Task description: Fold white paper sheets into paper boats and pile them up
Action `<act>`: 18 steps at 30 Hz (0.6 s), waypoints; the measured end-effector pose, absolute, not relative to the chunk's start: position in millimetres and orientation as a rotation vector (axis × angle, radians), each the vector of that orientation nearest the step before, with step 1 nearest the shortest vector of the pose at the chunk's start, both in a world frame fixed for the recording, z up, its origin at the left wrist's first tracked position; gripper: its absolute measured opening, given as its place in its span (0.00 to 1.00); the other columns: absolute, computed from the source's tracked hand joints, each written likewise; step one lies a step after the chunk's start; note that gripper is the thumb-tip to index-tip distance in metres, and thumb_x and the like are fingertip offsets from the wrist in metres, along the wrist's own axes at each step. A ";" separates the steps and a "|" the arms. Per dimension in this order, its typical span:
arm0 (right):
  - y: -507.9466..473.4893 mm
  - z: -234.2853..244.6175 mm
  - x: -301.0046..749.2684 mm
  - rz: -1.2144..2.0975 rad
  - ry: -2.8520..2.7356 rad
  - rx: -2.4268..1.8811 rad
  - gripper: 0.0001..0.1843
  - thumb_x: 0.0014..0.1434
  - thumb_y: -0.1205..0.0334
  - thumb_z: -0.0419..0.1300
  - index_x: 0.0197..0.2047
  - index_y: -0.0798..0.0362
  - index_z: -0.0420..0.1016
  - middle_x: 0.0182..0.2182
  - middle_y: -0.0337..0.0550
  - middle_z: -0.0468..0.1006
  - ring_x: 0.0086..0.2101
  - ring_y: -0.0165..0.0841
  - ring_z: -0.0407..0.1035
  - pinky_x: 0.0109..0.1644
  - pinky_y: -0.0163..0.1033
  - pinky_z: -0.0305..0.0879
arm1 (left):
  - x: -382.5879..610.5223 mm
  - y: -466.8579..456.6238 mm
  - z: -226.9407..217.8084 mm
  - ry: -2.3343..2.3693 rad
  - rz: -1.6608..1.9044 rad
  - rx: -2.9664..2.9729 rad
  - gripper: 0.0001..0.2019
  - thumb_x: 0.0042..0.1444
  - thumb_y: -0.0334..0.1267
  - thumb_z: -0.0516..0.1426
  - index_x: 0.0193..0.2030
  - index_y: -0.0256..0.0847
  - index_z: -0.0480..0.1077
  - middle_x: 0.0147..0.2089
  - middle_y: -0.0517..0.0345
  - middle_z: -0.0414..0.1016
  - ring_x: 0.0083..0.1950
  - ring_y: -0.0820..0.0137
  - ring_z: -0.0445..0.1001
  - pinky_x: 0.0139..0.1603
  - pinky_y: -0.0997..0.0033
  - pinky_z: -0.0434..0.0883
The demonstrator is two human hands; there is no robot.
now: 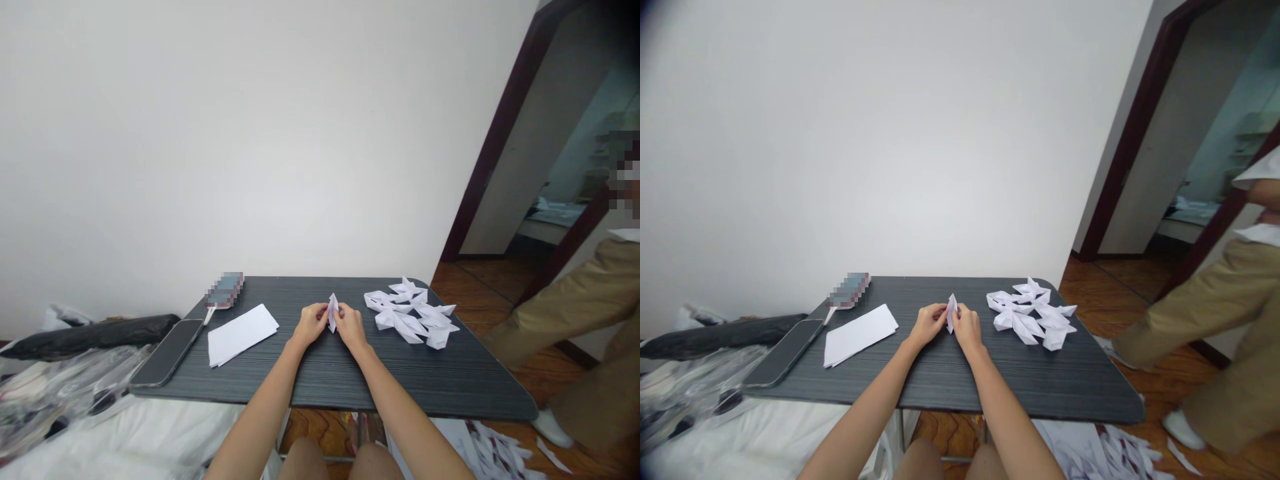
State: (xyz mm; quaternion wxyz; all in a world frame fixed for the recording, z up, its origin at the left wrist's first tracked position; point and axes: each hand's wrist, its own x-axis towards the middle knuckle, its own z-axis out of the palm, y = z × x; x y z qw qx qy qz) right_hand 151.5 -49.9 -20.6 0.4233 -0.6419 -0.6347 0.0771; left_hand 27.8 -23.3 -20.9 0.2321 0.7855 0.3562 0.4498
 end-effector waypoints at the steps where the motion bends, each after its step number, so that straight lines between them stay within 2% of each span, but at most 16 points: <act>1: -49.3 -20.8 150.8 0.171 -1.581 -1.639 0.11 0.53 0.60 0.48 0.32 0.53 0.70 0.18 0.42 0.72 0.22 0.31 0.66 0.25 0.31 0.52 | 27.9 -23.7 -21.0 0.981 1.231 2.177 0.12 0.51 0.37 0.49 0.39 0.36 0.69 0.34 0.52 0.72 0.31 0.72 0.71 0.33 0.74 0.69; 6: -47.1 -22.0 149.6 0.079 -1.558 -1.713 0.13 0.54 0.61 0.47 0.27 0.54 0.71 0.20 0.46 0.73 0.23 0.32 0.66 0.26 0.31 0.53 | 27.6 -25.6 -19.1 1.001 1.231 2.233 0.11 0.51 0.36 0.48 0.37 0.36 0.70 0.32 0.52 0.72 0.31 0.72 0.70 0.34 0.74 0.68; 9: -47.9 -21.7 150.4 0.147 -1.569 -1.572 0.14 0.54 0.61 0.46 0.30 0.54 0.72 0.22 0.45 0.74 0.24 0.32 0.67 0.27 0.31 0.56 | 28.0 -25.9 -17.8 1.012 1.232 2.149 0.11 0.51 0.36 0.49 0.37 0.36 0.70 0.32 0.53 0.73 0.30 0.72 0.70 0.32 0.75 0.68; 13: -49.0 -20.4 150.6 0.443 -1.536 -1.316 0.16 0.53 0.57 0.46 0.38 0.53 0.71 0.22 0.42 0.74 0.18 0.29 0.66 0.22 0.31 0.59 | 26.4 -22.8 -16.4 0.989 1.232 2.021 0.12 0.50 0.37 0.50 0.38 0.37 0.70 0.33 0.55 0.74 0.31 0.71 0.72 0.34 0.73 0.69; 16: -47.2 -19.2 152.5 0.732 -1.419 -1.184 0.21 0.51 0.55 0.49 0.44 0.56 0.68 0.21 0.41 0.73 0.12 0.27 0.63 0.14 0.30 0.57 | 22.2 -17.2 -14.5 0.957 1.264 1.870 0.13 0.49 0.37 0.52 0.39 0.36 0.71 0.37 0.53 0.74 0.36 0.67 0.72 0.38 0.68 0.69; 18: -45.2 -18.2 155.2 0.877 -1.343 -1.091 0.25 0.49 0.54 0.51 0.47 0.58 0.65 0.24 0.43 0.74 0.12 0.27 0.64 0.12 0.30 0.57 | 19.1 -13.6 -12.6 0.900 1.270 1.760 0.14 0.47 0.37 0.53 0.39 0.34 0.71 0.39 0.51 0.73 0.40 0.64 0.71 0.42 0.66 0.67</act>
